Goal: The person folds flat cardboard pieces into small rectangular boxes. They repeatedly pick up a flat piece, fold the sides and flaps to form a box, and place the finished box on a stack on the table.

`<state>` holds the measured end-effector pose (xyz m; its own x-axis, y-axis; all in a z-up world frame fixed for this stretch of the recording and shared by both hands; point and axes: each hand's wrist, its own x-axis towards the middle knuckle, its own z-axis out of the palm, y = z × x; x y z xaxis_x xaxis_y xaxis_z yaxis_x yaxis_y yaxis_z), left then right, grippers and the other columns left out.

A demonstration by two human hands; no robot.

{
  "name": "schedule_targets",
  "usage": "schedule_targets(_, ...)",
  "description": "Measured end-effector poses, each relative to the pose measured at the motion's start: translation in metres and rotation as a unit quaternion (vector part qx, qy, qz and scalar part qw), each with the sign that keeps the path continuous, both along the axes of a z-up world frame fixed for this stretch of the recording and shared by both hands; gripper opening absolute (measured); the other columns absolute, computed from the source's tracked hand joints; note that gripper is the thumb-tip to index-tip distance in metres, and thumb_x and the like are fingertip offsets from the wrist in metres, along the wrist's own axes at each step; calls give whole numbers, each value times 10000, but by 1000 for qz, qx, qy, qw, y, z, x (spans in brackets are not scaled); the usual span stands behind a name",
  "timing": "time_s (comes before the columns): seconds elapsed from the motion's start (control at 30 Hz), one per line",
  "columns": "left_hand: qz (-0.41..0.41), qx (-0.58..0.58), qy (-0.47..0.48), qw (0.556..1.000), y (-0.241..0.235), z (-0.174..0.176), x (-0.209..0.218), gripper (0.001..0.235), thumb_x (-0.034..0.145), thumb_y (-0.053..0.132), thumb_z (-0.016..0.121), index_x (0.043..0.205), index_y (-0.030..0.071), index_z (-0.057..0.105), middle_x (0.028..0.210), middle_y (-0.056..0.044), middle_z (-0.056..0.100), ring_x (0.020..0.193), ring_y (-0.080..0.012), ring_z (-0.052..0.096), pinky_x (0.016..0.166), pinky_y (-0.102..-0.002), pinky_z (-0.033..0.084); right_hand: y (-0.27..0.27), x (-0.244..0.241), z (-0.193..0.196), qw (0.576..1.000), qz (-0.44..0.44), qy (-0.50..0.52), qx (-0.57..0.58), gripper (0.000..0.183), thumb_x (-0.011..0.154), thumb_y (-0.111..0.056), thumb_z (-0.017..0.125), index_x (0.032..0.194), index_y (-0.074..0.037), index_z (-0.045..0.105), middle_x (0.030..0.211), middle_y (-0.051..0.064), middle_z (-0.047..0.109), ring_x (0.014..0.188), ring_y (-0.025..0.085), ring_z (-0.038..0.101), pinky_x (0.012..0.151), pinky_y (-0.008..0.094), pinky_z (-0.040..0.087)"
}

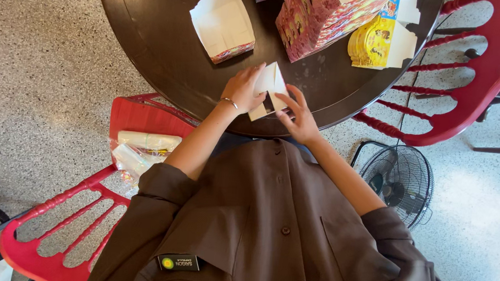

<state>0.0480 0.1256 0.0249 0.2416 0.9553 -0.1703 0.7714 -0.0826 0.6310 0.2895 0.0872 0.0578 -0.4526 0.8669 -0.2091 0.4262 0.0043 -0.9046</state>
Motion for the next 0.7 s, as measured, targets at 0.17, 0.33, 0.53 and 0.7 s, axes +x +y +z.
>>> schedule_targets(0.17, 47, 56, -155, 985, -19, -9, -18, 792, 942, 378, 777, 1563, 79, 388, 1518, -226, 496, 1420, -396, 468, 1183, -469, 388, 6, -1, -7, 997, -75, 27, 4, 206, 993, -161, 706, 1100, 14, 712, 1572, 135, 411, 869, 153, 686, 740, 291, 566)
schedule_targets(0.33, 72, 73, -181, 978, -55, -16, -24, 878, 856, 308, 828, 1579, 136, 362, 1583, -246, 366, 1448, -432, 394, 1189, -480, 362, 9, -11, -17, 974, -158, 110, -121, 271, 956, -177, 706, 1073, 64, 668, 1513, 136, 423, 780, 146, 727, 541, 255, 582)
schedule_targets(0.53, 111, 99, -172, 974, -63, -19, -10, 780, 866, 231, 818, 1556, 201, 456, 1624, -237, 301, 1434, -445, 406, 1186, -478, 382, 21, -23, -15, 966, -191, 81, -155, 344, 941, -235, 737, 845, 88, 672, 1496, 154, 454, 679, 162, 726, 473, 265, 573)
schedule_targets(0.7, 118, 81, -165, 976, -65, -18, -9, 799, 869, 240, 795, 1575, 204, 421, 1637, -246, 282, 1435, -456, 402, 1175, -481, 398, 28, -31, -15, 971, -200, 41, -129, 396, 918, -242, 762, 701, 66, 643, 1454, 194, 513, 607, 158, 723, 432, 266, 555)
